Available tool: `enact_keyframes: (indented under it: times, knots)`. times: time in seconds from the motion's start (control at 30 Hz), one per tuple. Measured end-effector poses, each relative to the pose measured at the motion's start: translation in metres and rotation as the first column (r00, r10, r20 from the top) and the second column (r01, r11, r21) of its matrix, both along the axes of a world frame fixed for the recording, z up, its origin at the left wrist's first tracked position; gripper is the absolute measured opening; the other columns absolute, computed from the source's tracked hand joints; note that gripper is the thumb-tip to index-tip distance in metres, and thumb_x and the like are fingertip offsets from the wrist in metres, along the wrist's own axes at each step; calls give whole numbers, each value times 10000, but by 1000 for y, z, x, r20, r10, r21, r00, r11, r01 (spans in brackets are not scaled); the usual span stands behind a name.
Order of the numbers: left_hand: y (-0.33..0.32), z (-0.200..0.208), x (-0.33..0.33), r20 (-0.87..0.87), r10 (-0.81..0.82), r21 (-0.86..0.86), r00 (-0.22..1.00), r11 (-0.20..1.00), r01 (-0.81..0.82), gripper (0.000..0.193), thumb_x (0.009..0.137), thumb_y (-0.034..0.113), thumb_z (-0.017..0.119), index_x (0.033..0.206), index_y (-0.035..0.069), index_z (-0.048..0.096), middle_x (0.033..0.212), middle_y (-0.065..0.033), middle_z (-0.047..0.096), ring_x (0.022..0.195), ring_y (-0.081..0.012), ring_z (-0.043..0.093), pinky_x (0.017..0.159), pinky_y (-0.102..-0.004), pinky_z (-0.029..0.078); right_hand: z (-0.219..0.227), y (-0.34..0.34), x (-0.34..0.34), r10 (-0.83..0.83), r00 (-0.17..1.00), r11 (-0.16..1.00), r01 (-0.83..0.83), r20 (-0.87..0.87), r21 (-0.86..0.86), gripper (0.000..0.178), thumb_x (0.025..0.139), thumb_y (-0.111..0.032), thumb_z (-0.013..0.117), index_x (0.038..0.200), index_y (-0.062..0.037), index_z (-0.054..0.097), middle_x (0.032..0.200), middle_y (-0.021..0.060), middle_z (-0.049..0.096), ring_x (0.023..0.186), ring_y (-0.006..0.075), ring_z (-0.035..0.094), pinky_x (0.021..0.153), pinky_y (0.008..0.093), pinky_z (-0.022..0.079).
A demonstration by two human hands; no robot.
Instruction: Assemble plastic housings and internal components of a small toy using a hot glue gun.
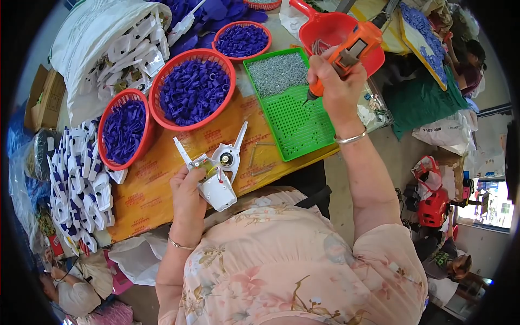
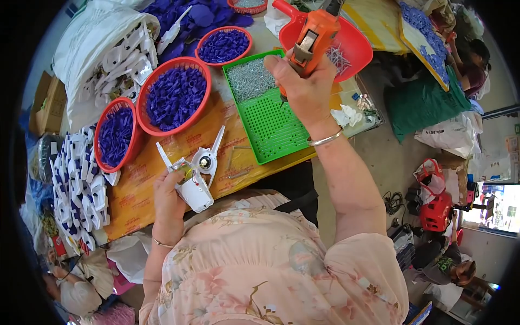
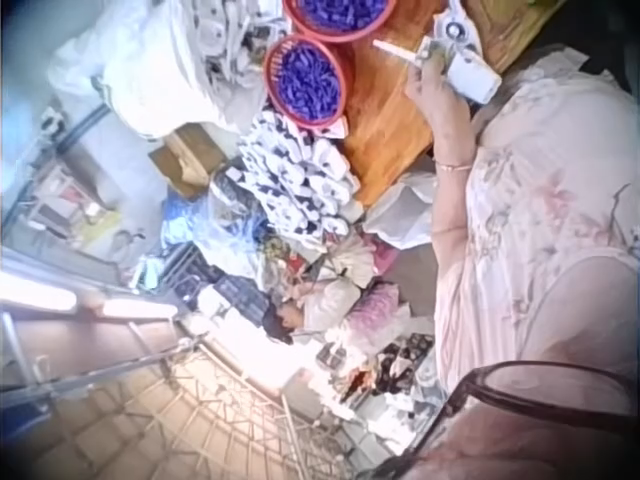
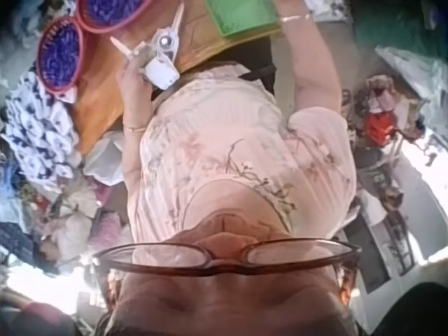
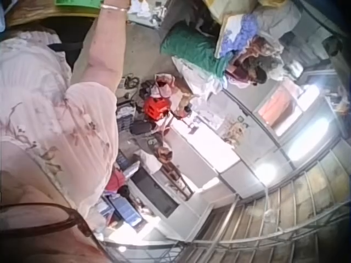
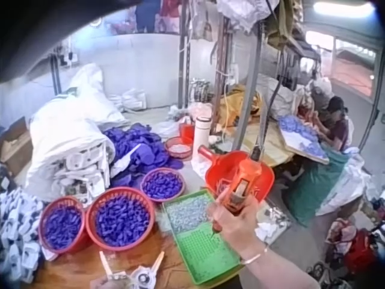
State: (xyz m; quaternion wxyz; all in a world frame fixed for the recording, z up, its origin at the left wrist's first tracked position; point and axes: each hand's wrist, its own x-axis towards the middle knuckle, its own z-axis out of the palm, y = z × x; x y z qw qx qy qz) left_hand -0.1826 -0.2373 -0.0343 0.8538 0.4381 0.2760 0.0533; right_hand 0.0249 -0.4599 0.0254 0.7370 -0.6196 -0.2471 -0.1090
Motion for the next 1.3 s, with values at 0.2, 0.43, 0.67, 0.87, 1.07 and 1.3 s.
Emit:
enact_keyframes:
  times: [0.2, 0.43, 0.67, 0.87, 1.07, 1.3]
  knots:
    - [-1, 1, 0, -26, 21, 31, 999, 999, -21, 229, 815, -9, 496, 1007, -89, 594, 892, -143, 658, 736, -210, 671, 688, -335, 569, -7, -1, 3, -11, 1000, 1000, 11, -14, 5, 104, 834, -66, 652, 847, -20, 559, 662, 43, 581, 560, 114, 554, 515, 248, 443]
    - [-1, 2, 0, -16, -6, 58, 1000, 998, 7, 213, 825, -7, 495, 997, -78, 601, 888, -144, 661, 734, -223, 673, 690, -342, 568, -13, -1, 6, -5, 1000, 1000, 5, 11, 7, 115, 835, -77, 657, 857, -18, 561, 684, 47, 591, 578, 116, 560, 535, 254, 453]
    - [0, -5, -1, -6, 16, 83, 1000, 996, -15, 208, 835, -11, 484, 995, -88, 593, 893, -161, 658, 738, -238, 675, 699, -347, 569, -13, -2, 5, -22, 999, 999, 23, 24, -48, 115, 837, -85, 653, 856, -16, 562, 689, 46, 594, 586, 113, 564, 541, 253, 455]
    - [-2, 1, 0, -19, 10, 79, 1000, 997, -8, 216, 815, -10, 514, 998, -77, 608, 896, -129, 663, 737, -190, 662, 688, -321, 558, -12, -3, 6, -17, 1000, 998, 17, 13, -55, 117, 833, -81, 651, 867, -14, 561, 690, 50, 594, 585, 117, 563, 541, 254, 455]
    - [-6, 4, 0, -21, 13, 54, 1000, 998, -12, 246, 817, -25, 493, 1037, -97, 574, 931, -174, 652, 772, -258, 671, 734, -383, 570, -2, 6, 0, 1, 1000, 994, -2, 5, 106, 147, 764, -41, 714, 797, -41, 570, 634, -13, 578, 539, 51, 523, 504, 214, 420]
    - [-7, 4, 7, -14, -42, 69, 999, 997, 43, 255, 805, -17, 487, 1019, -126, 570, 904, -188, 653, 766, -272, 677, 701, -375, 571, 36, 32, -59, 355, 935, 918, -346, -17, 196, 108, 817, -61, 648, 834, -15, 551, 692, 45, 582, 597, 122, 560, 547, 254, 468]
